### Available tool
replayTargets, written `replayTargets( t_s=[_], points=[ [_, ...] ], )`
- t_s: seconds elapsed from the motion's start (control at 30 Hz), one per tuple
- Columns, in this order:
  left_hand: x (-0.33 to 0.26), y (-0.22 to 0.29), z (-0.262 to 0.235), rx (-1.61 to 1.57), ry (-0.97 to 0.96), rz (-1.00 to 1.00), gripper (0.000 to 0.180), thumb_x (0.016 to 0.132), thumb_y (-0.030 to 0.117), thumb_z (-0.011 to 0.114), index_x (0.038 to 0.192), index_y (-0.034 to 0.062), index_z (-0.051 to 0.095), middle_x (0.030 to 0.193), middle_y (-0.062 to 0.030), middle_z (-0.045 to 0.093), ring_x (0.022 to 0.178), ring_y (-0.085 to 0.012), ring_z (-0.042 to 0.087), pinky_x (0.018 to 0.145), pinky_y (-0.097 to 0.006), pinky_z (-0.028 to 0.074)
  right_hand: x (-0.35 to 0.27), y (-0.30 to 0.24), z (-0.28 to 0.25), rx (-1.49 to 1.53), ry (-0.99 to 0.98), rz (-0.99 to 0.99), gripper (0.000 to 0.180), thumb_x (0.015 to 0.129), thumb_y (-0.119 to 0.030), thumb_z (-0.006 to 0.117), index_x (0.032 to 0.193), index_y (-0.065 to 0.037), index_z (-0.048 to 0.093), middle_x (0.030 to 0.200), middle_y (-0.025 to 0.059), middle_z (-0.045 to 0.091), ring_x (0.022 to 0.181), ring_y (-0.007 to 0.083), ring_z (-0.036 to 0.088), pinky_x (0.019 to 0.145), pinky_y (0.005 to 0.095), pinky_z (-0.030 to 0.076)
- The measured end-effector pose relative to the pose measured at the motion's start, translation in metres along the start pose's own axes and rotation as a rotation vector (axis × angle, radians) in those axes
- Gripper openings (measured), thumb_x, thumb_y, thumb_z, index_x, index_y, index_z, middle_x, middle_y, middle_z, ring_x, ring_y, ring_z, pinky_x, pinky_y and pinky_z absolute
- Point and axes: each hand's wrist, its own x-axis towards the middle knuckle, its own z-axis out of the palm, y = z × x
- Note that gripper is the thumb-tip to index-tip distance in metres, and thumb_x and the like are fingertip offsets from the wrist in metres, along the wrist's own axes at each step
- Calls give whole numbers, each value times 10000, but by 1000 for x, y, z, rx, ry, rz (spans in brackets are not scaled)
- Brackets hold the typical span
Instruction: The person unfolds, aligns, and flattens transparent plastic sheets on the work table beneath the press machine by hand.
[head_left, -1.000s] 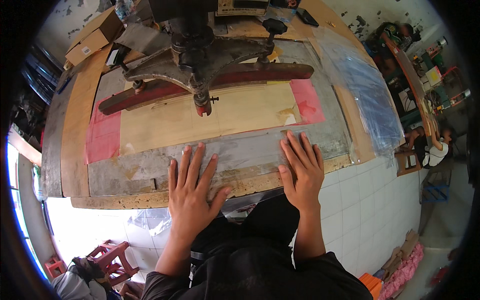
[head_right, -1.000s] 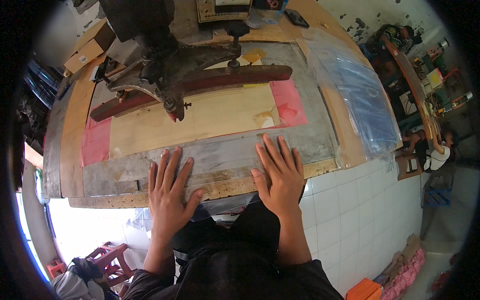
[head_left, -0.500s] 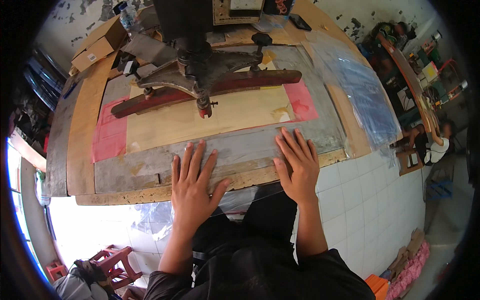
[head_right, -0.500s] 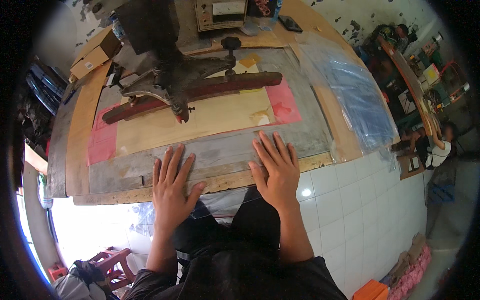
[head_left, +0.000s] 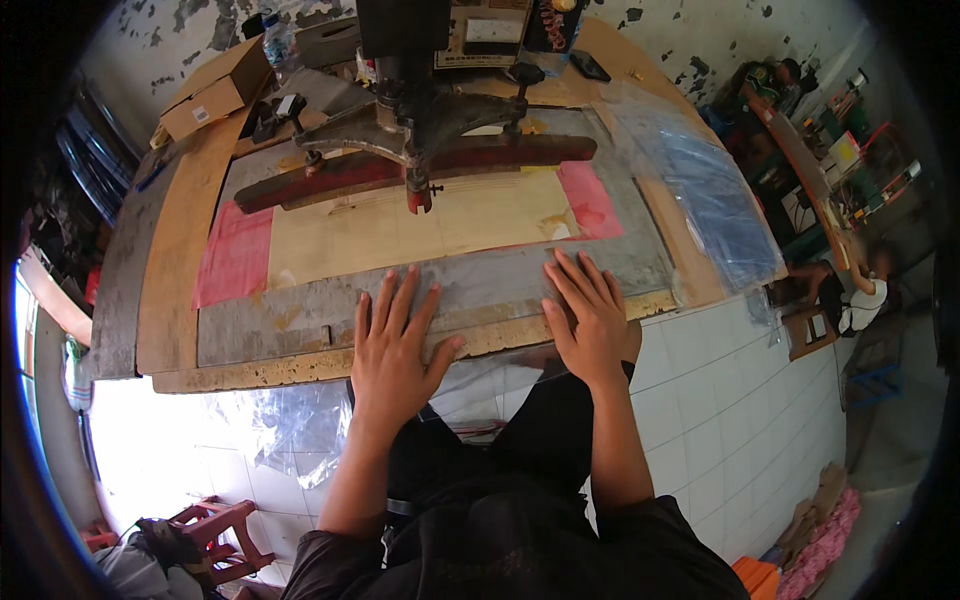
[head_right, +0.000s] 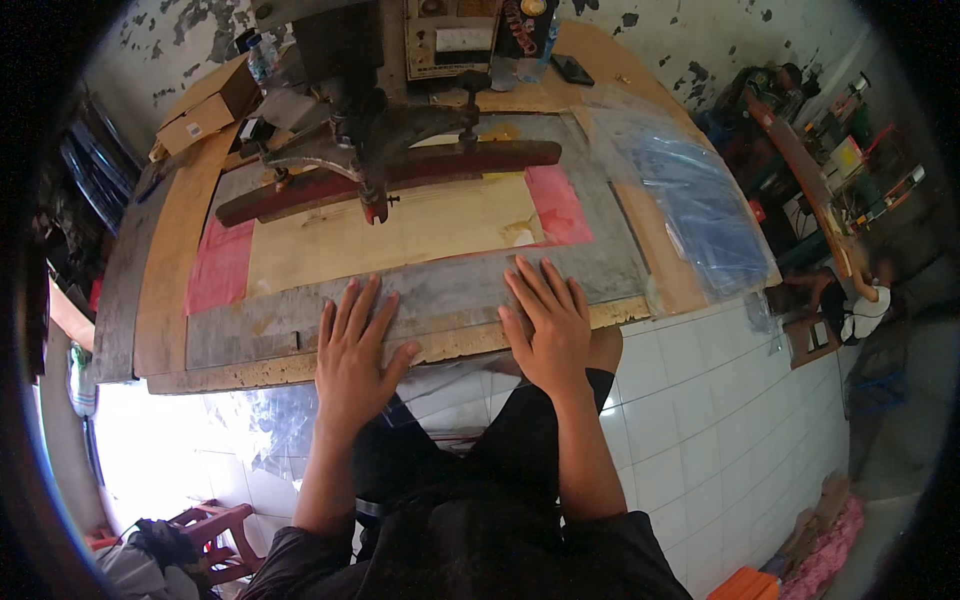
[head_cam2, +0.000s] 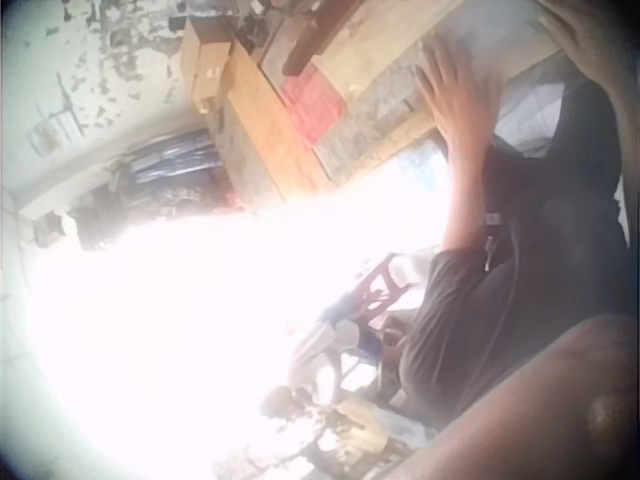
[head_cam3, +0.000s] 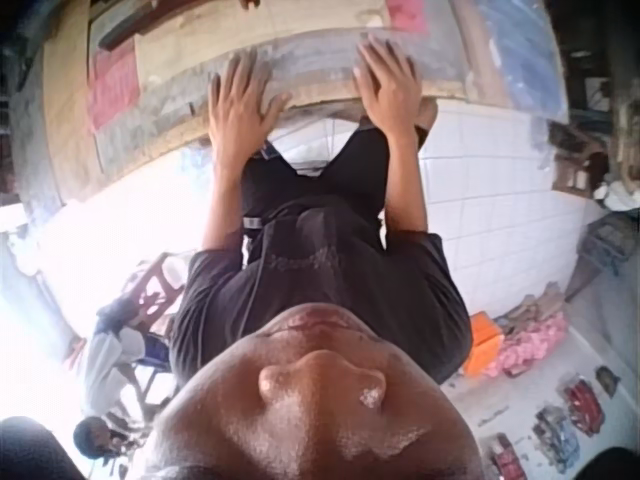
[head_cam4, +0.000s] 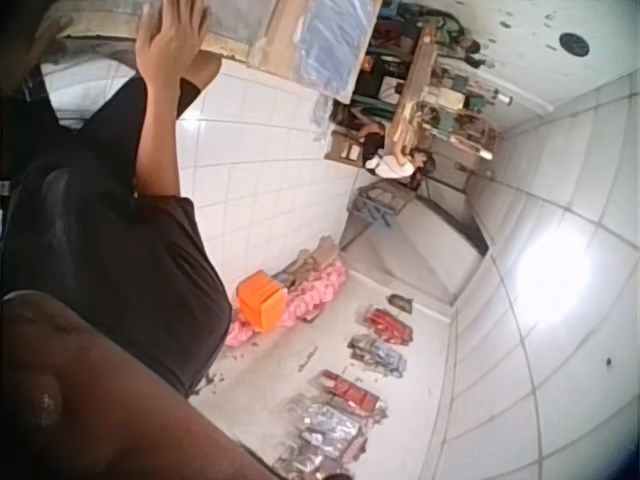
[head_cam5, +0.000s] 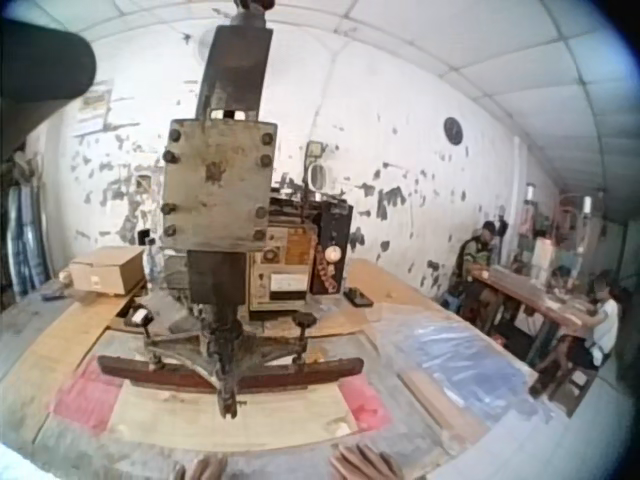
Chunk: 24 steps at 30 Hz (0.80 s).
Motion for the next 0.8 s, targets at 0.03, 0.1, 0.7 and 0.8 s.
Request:
replayTargets(
  t_s=[0.03, 0.1, 0.7, 0.8],
  points=[
    [0, 0, 0, 3, 11, 7, 618, 972, 446, 728, 1475, 99, 640, 1634, -166, 494, 1557, -398, 389, 1258, -622, 293, 1, 0, 0, 5, 0, 0, 443, 1012, -310, 674, 1406, -112, 707, 1547, 57, 626, 1458, 354, 540, 1199, 574, 366],
    [-1, -1, 1, 2, 19, 9, 618, 974, 452, 725, 1474, 98, 641, 1633, -166, 496, 1555, -397, 392, 1257, -621, 296, 1, -1, -1, 5, 2, 0, 443, 1012, -306, 676, 1408, -110, 705, 1546, 59, 626, 1455, 355, 542, 1198, 574, 367],
    [-9, -9, 12, 20, 84, 67, 623, 1006, 490, 675, 1476, 82, 638, 1631, -179, 499, 1561, -397, 382, 1269, -604, 288, -7, 7, 3, -16, -37, -11, 449, 1072, -339, 616, 1475, -145, 660, 1595, 45, 579, 1511, 315, 478, 1243, 539, 330],
    [-11, -9, 10, 26, 71, 55, 633, 1013, 500, 663, 1489, 86, 628, 1636, -177, 494, 1567, -387, 375, 1278, -594, 276, -7, 7, 4, -3, -22, -35, 452, 1071, -379, 620, 1438, -124, 685, 1577, 65, 595, 1487, 343, 503, 1223, 566, 351]
  ],
)
